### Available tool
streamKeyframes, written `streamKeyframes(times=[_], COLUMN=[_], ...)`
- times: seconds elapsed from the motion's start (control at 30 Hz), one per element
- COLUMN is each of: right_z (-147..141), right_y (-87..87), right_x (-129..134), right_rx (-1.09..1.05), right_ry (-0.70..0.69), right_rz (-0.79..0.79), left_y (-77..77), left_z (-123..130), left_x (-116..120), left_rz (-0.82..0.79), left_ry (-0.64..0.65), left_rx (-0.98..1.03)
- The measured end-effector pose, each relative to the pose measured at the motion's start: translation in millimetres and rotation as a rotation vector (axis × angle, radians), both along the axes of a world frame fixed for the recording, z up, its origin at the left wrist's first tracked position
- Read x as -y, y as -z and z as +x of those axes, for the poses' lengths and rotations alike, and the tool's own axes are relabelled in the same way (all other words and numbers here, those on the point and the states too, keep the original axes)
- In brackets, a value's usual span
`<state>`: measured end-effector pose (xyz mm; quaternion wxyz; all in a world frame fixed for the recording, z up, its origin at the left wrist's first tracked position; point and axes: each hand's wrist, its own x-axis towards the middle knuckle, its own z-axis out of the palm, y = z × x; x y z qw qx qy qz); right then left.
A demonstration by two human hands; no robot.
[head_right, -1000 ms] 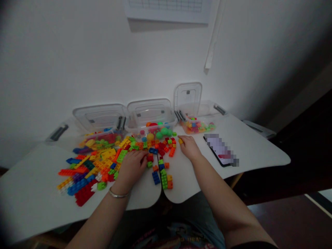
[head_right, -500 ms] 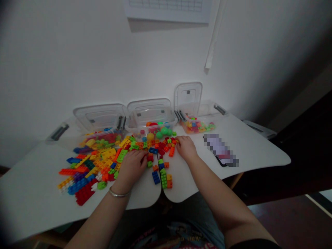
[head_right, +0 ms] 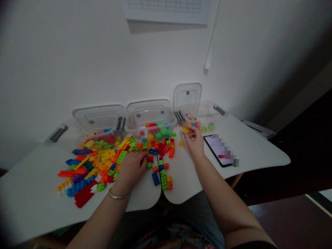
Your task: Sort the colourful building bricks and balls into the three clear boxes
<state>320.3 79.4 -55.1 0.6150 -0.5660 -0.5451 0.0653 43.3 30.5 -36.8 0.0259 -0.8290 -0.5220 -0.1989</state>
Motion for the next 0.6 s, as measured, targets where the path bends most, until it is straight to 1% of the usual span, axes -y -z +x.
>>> streamKeyframes(times=[0.1, 0.17, 0.23, 0.27, 0.33, 0.43, 0.5, 0.6], right_z=[14.1, 26.5, 39.9, 46.5, 58.1, 68.5, 70.1, 67.2], right_y=[-32.9, -53.7, -68.8, -73.5, -77.3, -72.6, -66.4, -57.6], right_x=[-2.5, -8.7, -18.9, -25.3, -39.1, -56.6, -62.8, -63.4], right_rx=[0.038, 0.115, 0.164, 0.178, 0.184, 0.163, 0.150, 0.173], right_ry=[0.130, 0.190, 0.260, 0.280, 0.285, 0.267, 0.270, 0.288], right_rz=[0.152, 0.193, 0.236, 0.239, 0.224, 0.134, 0.037, -0.096], left_y=[-0.6, -0.4, 0.2, 0.7, 1.6, 2.3, 2.0, 0.8], left_z=[0.1, 0.0, -0.2, -0.3, -0.5, -0.8, -0.9, -0.8], left_x=[0.1, 0.3, 0.2, 0.1, -0.1, -0.1, 0.1, 0.5], left_rz=[0.002, 0.004, 0.008, 0.010, 0.010, 0.011, 0.009, 0.007], left_ry=[-0.002, -0.001, 0.005, 0.009, 0.012, 0.004, 0.005, 0.015], left_rx=[0.000, 0.000, 0.005, 0.008, 0.009, 0.007, 0.006, 0.007])
